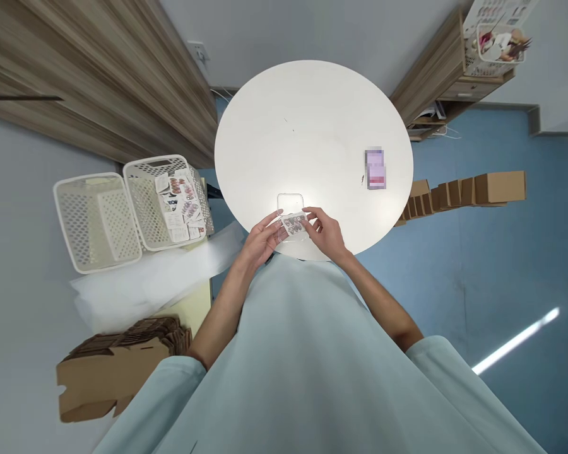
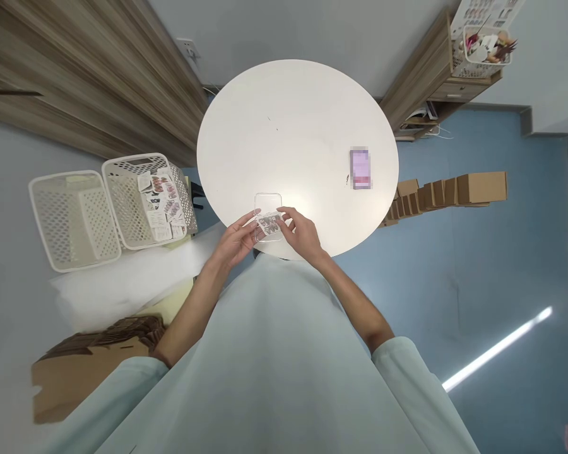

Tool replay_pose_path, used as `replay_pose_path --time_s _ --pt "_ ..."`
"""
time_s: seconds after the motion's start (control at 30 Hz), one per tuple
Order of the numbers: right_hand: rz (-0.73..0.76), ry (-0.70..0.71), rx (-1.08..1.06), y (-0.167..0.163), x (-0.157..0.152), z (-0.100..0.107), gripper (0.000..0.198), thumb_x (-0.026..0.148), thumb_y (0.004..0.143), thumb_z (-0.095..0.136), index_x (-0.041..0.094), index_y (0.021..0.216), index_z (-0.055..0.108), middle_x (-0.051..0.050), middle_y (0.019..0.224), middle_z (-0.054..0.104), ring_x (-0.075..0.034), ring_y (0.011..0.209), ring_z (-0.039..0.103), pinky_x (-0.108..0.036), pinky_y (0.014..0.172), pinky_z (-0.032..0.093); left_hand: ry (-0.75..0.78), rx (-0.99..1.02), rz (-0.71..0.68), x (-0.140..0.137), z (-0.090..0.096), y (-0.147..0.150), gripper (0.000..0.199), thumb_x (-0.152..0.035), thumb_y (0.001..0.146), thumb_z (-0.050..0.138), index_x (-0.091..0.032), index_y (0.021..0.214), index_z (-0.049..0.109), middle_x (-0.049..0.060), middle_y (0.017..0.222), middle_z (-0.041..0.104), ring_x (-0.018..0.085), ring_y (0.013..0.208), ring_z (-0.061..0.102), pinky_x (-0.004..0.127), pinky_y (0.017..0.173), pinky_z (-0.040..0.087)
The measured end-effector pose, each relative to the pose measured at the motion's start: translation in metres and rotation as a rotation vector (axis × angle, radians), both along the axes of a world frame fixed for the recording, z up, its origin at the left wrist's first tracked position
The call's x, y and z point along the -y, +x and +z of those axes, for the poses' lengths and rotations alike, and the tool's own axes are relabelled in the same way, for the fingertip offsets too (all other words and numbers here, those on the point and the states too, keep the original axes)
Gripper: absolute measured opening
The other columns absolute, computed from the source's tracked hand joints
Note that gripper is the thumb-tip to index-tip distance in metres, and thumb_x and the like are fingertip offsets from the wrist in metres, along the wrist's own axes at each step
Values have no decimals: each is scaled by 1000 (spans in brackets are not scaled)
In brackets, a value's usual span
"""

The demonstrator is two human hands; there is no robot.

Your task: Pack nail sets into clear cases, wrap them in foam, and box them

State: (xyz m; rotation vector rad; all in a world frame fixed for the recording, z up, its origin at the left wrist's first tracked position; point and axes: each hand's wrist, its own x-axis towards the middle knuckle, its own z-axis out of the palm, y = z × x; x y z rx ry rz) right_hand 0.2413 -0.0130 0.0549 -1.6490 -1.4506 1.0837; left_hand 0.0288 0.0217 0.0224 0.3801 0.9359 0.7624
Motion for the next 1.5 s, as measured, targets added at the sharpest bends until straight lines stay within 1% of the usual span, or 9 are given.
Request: replay_pose_path --time_s 0.17,0.3,0.67,0.83,0.93,1.07,1.17,1.33,1.5 --pt "-29 18 60 -5 7 -7 36 48 107 57 25 132 67 -2 102 69 -11 60 56 -29 69 50 30 10 9 3 6 4 57 -23 91 83 -15 144 66 16 134 76 28 129 72 45 118 53" --pt "0 52 126 -9 9 -10 31 45 106 59 25 128 68 -4 108 67 -11 63 57 -29 71 52 52 7 18 6 10 6 59 -24 91 83 -16 146 65 17 140 74 29 131 71 46 116 54" --pt "76 99 269 -15 12 -7 26 37 108 58 27 129 71 -7 118 62 -13 73 60 -28 63 50 82 5 12 11 19 5 64 -27 91 84 -17 151 62 18 145 71 30 136 68 48 118 53" --pt "-67 104 153 -7 2 2 32 49 106 61 24 122 73 -6 113 67 -14 73 60 -31 73 55 78 24 7 13 21 0 64 -27 91 84 -17 150 63 18 145 71 31 136 67 49 118 52" --pt "-185 8 41 2 -16 0 42 60 100 65 23 117 75 -6 108 72 -15 73 61 -33 78 56 68 38 -10 16 23 -4 60 -26 91 84 -16 147 65 18 144 72 32 136 67 50 118 52" --pt "-163 -209 -189 5 -37 -12 57 76 93 66 20 95 77 -7 97 75 -15 65 60 -31 62 52 48 52 -41 22 22 -8 59 -26 90 85 -17 145 67 19 142 73 32 135 68 50 117 53" --pt "-154 -230 -254 0 -44 -18 66 84 90 63 20 83 74 -7 92 75 -14 62 59 -30 55 47 24 51 -41 27 19 -10 59 -26 90 85 -16 146 67 19 139 74 31 131 71 48 115 55" --pt "-145 -167 -228 -4 -44 -11 61 80 94 61 21 91 76 -4 85 72 -14 65 60 -30 60 48 6 53 -16 31 15 -14 55 -25 91 83 -15 143 69 19 139 74 30 129 72 48 113 57" --pt "-48 -97 -268 2 -34 15 52 71 94 68 22 105 81 -6 98 73 -15 72 63 -31 64 50 0 31 8 32 12 -15 49 -25 91 82 -14 138 72 19 136 75 30 127 73 47 112 57"
